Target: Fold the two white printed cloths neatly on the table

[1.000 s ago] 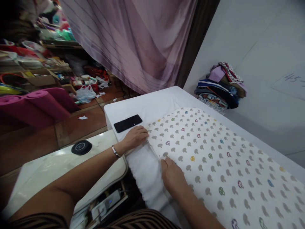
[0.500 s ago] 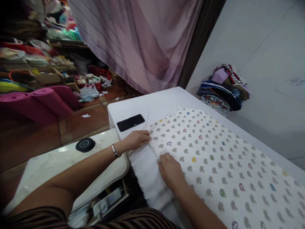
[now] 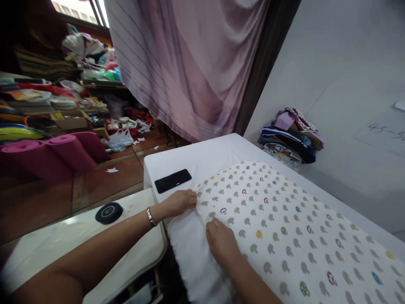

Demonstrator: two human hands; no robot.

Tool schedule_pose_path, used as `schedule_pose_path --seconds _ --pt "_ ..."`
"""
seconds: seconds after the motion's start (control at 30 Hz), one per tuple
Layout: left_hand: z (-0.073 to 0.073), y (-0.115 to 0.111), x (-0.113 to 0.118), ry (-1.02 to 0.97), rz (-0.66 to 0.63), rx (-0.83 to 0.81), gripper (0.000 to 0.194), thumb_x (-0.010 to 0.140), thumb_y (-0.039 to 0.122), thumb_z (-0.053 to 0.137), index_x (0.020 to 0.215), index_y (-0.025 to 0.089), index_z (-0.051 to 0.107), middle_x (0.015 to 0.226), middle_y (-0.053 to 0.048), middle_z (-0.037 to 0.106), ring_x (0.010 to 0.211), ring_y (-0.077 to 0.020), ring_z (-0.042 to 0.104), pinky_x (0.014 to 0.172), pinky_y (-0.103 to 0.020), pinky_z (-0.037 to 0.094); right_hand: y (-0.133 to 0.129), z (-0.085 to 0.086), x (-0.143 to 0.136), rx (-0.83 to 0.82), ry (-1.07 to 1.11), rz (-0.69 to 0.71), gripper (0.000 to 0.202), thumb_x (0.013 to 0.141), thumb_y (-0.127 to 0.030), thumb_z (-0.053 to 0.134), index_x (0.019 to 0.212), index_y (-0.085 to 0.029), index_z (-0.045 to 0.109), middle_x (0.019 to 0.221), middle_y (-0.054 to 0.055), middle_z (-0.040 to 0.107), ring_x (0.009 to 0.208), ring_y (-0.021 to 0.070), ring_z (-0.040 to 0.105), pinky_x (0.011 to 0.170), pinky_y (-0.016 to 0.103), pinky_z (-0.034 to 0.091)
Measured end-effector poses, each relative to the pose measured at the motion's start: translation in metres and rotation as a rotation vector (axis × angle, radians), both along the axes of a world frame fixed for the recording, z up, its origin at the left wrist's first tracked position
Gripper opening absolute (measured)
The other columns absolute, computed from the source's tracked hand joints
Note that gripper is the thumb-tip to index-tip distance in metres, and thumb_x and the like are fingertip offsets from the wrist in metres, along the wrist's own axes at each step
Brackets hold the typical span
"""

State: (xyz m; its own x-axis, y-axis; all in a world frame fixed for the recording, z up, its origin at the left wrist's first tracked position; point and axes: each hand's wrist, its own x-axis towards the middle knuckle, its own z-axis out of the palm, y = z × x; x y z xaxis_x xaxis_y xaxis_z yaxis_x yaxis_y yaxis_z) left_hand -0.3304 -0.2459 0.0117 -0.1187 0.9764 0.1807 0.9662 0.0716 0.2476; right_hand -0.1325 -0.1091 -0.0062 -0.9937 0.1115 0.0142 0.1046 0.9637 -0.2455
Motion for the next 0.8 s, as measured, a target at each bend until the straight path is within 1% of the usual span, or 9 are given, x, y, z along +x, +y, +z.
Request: schedule_pose_path --seconds 0.1,0.17,0.23,0.33,0.43,0.5,0.63,0.7,0.8 --pt "-0.004 -0.003 -0.001 -0.048 0.028 0.036 0.016 0.087 0.018 0.048 0.077 0.020 0.060 0.085 -0.002 0.061 0.085 -0.0152 0.057 0.073 -0.025 0.042 -0.001 -0.002 0.003 -0.082 0.042 0.013 0.014 0.091 -0.021 0.044 0.091 -0.022 0.058 0.091 0.001 0.058 0.083 0.0140 0.057 0.071 0.023 0.041" --pt "-0.006 -0.003 -0.002 -0.130 0.084 0.056 0.014 0.087 0.022 0.050 0.079 0.020 0.061 0.089 -0.001 0.062 0.084 -0.0143 0.058 0.072 -0.023 0.043 -0.002 -0.003 0.004 -0.104 0.052 0.023 0.015 0.090 -0.020 0.046 0.096 -0.023 0.059 0.092 0.001 0.058 0.084 0.0143 0.057 0.072 0.023 0.041" --pt "-0.006 0.000 -0.003 -0.216 0.230 0.082 0.015 0.086 0.028 0.052 0.079 0.020 0.063 0.088 -0.001 0.063 0.079 -0.0141 0.059 0.069 -0.023 0.043 -0.003 -0.003 0.004 -0.097 0.062 0.024 0.017 0.089 -0.018 0.045 0.098 -0.023 0.060 0.093 0.001 0.058 0.084 0.0146 0.056 0.072 0.024 0.041" --pt "-0.003 0.012 -0.005 -0.295 0.557 0.095 0.021 0.086 0.034 0.051 0.086 0.017 0.064 0.085 -0.005 0.066 0.075 -0.0169 0.061 0.066 -0.026 0.043 -0.004 -0.006 0.003 -0.093 0.087 0.013 0.018 0.090 -0.018 0.044 0.096 -0.023 0.060 0.091 0.001 0.058 0.083 0.0147 0.056 0.072 0.024 0.041" --pt "0.001 0.027 -0.008 -0.335 0.740 0.002 0.029 0.084 0.037 0.052 0.101 0.015 0.062 0.089 -0.009 0.068 0.080 -0.0201 0.063 0.068 -0.028 0.044 -0.004 -0.010 0.003 -0.101 0.123 0.018 0.017 0.089 -0.018 0.044 0.094 -0.022 0.059 0.089 0.001 0.057 0.083 0.0152 0.056 0.072 0.025 0.041" --pt "0.004 0.035 -0.009 -0.323 0.794 -0.082 0.032 0.082 0.038 0.054 0.103 0.014 0.060 0.095 -0.011 0.068 0.084 -0.0216 0.064 0.070 -0.028 0.044 -0.004 -0.014 0.004 -0.102 0.155 0.022 0.016 0.088 -0.018 0.045 0.094 -0.022 0.059 0.089 0.002 0.057 0.083 0.0160 0.055 0.072 0.026 0.041" --pt "0.006 0.043 -0.009 -0.244 0.827 -0.217 0.025 0.078 0.036 0.055 0.091 0.015 0.060 0.095 -0.013 0.067 0.089 -0.0264 0.063 0.070 -0.030 0.043 -0.004 -0.020 0.004 -0.093 0.219 0.021 0.015 0.086 -0.016 0.046 0.093 -0.023 0.058 0.087 0.002 0.055 0.082 0.0164 0.054 0.071 0.026 0.040" --pt "0.005 0.044 -0.009 -0.235 0.809 -0.230 0.018 0.077 0.031 0.053 0.085 0.016 0.059 0.091 -0.012 0.067 0.088 -0.0267 0.063 0.068 -0.030 0.042 -0.005 -0.023 0.004 -0.084 0.238 0.019 0.015 0.085 -0.015 0.047 0.092 -0.023 0.057 0.087 0.001 0.055 0.081 0.0162 0.054 0.070 0.026 0.040" --pt "0.002 0.045 -0.009 -0.241 0.785 -0.169 0.007 0.075 0.020 0.050 0.079 0.017 0.055 0.086 -0.010 0.066 0.083 -0.0233 0.062 0.064 -0.028 0.039 -0.006 -0.025 0.002 -0.070 0.250 0.009 0.015 0.084 -0.014 0.048 0.091 -0.023 0.057 0.087 0.001 0.055 0.081 0.0158 0.053 0.068 0.026 0.039"
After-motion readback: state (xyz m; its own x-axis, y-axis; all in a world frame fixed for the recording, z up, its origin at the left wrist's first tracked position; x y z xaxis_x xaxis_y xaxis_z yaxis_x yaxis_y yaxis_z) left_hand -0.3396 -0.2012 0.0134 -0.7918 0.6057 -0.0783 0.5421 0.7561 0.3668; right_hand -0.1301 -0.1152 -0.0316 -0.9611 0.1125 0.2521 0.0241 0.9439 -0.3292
